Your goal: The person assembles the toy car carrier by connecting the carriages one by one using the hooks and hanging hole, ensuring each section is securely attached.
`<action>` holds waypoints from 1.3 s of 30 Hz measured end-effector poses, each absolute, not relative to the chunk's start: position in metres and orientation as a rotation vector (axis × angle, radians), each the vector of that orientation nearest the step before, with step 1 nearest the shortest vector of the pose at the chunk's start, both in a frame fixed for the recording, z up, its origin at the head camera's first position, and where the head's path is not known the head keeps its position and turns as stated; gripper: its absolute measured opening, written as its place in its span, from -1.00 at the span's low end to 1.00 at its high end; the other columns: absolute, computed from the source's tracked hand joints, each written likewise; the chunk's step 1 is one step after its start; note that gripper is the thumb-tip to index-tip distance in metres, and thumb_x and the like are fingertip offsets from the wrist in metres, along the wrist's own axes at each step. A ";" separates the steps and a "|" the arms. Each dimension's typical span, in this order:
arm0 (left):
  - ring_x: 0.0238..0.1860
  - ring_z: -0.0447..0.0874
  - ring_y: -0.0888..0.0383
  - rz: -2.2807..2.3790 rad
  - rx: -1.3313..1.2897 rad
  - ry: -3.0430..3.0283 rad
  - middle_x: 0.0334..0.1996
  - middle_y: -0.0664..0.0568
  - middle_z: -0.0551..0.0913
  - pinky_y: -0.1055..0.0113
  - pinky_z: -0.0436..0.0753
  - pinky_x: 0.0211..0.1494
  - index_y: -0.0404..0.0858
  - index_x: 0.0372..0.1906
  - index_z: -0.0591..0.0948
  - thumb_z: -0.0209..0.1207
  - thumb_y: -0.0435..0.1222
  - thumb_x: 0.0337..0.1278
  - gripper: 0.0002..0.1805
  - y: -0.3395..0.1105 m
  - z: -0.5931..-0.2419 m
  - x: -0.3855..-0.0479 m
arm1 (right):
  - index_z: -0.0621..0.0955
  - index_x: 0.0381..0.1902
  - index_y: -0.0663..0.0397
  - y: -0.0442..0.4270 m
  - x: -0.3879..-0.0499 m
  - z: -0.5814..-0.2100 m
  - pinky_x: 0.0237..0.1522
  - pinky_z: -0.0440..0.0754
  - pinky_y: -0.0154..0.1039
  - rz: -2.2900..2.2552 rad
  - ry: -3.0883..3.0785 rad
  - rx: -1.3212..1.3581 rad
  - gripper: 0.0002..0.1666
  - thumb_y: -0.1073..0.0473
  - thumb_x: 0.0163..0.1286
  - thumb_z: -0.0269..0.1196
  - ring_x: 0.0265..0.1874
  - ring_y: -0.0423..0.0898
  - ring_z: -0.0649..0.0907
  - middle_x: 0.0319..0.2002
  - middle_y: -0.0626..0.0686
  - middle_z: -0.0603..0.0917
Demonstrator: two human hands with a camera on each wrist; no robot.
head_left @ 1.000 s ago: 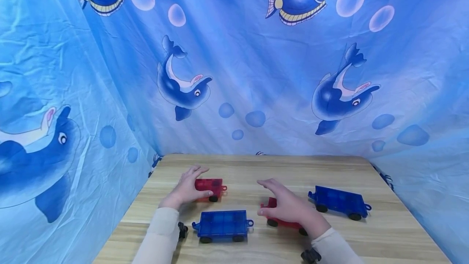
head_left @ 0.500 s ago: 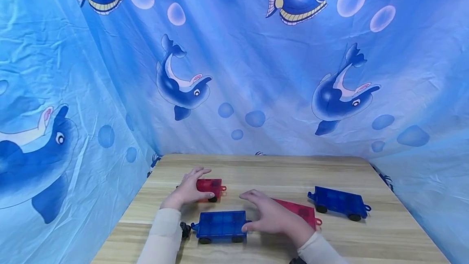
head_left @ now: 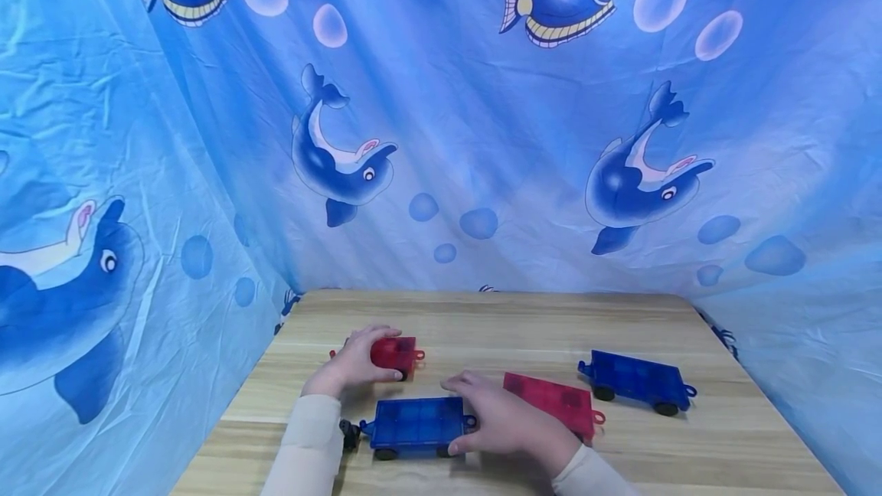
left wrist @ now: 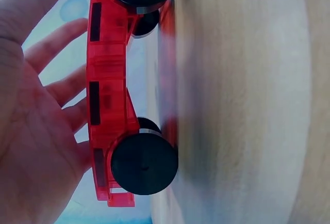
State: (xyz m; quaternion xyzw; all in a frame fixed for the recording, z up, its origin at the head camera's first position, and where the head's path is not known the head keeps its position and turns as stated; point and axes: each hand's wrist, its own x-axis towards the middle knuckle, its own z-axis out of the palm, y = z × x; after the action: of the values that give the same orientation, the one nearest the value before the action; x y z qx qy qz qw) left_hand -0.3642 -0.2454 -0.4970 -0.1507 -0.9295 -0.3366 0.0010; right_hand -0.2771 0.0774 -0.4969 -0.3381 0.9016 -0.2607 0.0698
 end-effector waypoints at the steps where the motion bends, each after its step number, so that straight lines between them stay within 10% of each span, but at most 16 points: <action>1: 0.37 0.36 -0.20 -1.064 -0.472 -2.923 0.41 0.03 0.48 -0.17 0.68 0.13 0.09 0.41 0.58 0.68 -0.05 -0.15 -0.11 -0.246 -0.497 -0.364 | 0.39 0.58 -0.26 0.077 -0.277 -0.498 0.32 0.56 0.04 -0.775 2.720 -1.034 0.13 -0.47 0.13 0.48 0.39 -0.08 0.49 0.44 -0.14 0.46; 39: 0.22 0.60 -0.09 -1.194 -0.409 -2.914 0.18 0.10 0.62 -0.18 0.61 0.25 0.04 0.29 0.66 0.67 -0.34 -0.17 -0.21 -0.260 -0.496 -0.366 | 0.49 0.50 0.02 0.089 -0.287 -0.507 0.28 0.60 0.03 -0.752 2.764 -0.931 0.03 -0.33 0.19 0.52 0.24 -0.12 0.58 0.35 -0.01 0.57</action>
State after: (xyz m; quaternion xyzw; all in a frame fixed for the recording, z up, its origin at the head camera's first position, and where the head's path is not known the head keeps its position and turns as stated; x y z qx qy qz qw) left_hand -0.3664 -0.2604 -0.4963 -0.1289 -0.9175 -0.3759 -0.0168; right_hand -0.2866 0.0894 -0.5065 -0.3083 0.9158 -0.2491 0.0647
